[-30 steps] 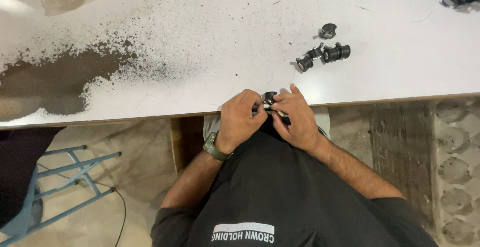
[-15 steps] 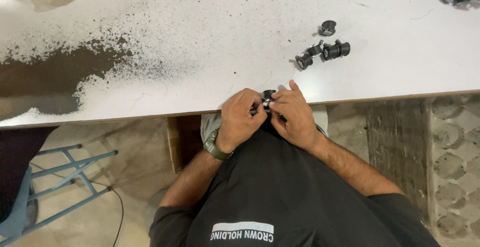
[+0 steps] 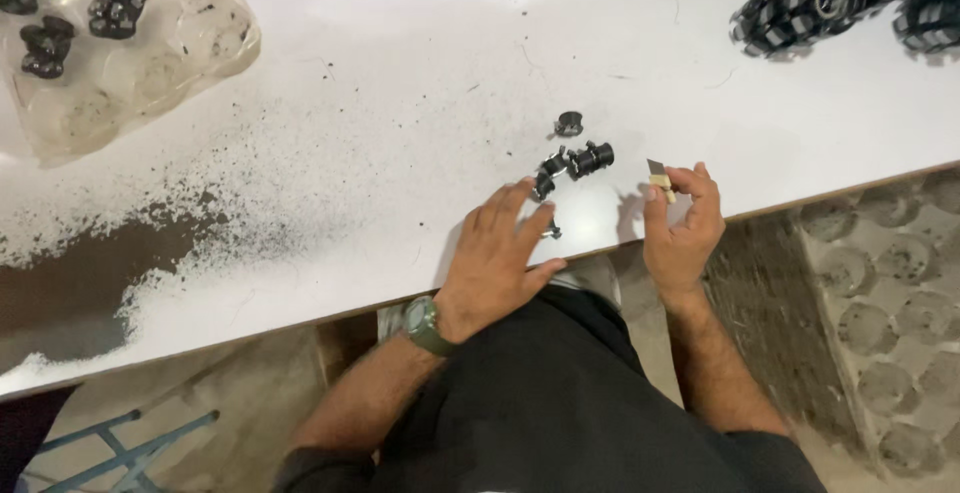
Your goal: The person sits at a white table and assembles omni wheels by hand, pressing black roller components into the hubs of wheel bodies one at a time. Finished wheels are set aside in a growing pile on the table as the person works through the parts.
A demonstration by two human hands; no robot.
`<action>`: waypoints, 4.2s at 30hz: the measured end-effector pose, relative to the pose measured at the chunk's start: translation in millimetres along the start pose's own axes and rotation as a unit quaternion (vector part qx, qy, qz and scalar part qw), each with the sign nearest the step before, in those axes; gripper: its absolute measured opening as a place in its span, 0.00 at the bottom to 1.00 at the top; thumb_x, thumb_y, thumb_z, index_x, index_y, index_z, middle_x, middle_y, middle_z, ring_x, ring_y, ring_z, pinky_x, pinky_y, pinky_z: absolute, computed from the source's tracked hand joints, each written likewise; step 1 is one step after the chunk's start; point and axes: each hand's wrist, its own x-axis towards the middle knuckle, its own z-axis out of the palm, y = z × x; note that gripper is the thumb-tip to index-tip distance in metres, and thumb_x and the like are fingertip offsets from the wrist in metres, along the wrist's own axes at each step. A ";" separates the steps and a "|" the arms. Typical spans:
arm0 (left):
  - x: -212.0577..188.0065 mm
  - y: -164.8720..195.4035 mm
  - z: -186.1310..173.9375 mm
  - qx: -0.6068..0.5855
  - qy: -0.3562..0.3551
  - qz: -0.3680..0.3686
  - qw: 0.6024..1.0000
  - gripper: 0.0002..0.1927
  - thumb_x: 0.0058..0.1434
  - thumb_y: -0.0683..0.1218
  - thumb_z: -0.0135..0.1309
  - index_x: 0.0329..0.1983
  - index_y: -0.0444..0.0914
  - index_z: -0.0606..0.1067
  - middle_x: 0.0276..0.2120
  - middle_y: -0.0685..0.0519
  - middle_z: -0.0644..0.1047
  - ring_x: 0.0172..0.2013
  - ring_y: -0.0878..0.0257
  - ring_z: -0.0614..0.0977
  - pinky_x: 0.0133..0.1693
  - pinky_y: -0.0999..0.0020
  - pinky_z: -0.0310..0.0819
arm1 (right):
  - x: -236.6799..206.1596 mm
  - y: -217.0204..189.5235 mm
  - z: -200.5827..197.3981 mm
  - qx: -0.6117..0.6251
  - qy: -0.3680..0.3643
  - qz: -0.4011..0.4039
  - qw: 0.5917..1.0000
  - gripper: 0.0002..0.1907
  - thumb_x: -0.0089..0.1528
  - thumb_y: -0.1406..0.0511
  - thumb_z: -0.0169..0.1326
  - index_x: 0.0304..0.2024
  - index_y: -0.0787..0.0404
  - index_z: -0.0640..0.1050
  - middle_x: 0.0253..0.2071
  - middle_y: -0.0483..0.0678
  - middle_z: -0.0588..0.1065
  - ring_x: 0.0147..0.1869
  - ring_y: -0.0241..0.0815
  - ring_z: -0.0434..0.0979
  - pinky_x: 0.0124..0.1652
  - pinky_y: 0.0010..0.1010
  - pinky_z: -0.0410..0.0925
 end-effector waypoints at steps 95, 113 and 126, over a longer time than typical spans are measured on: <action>-248.5 -167.0 -197.0 0.038 0.135 -0.399 0.906 0.23 0.67 0.55 0.56 0.60 0.39 0.76 0.59 0.44 0.78 0.60 0.50 0.79 0.61 0.57 0.72 | -30.1 -147.0 153.5 0.337 -0.571 -0.176 0.727 0.03 0.68 0.65 0.51 0.41 0.56 0.72 0.62 0.53 0.73 0.75 0.53 0.66 0.74 0.51 0.57; 79.6 -294.2 -107.6 0.209 -0.099 -0.302 0.925 0.42 0.69 0.75 0.35 0.80 0.52 0.49 0.80 0.49 0.44 0.78 0.50 0.41 0.75 0.47 0.32 | -22.0 -37.5 84.3 0.119 -0.302 0.059 0.944 0.08 0.71 0.65 0.49 0.47 0.66 0.72 0.54 0.57 0.79 0.57 0.47 0.78 0.57 0.37 0.69; -112.1 -102.9 -73.3 0.118 -0.105 0.035 0.987 0.42 0.69 0.73 0.38 0.78 0.47 0.58 0.78 0.48 0.54 0.77 0.50 0.52 0.75 0.49 0.42 | -2.4 -23.5 55.8 0.222 -0.222 0.085 0.946 0.11 0.75 0.62 0.47 0.52 0.64 0.71 0.59 0.55 0.74 0.69 0.48 0.73 0.68 0.41 0.65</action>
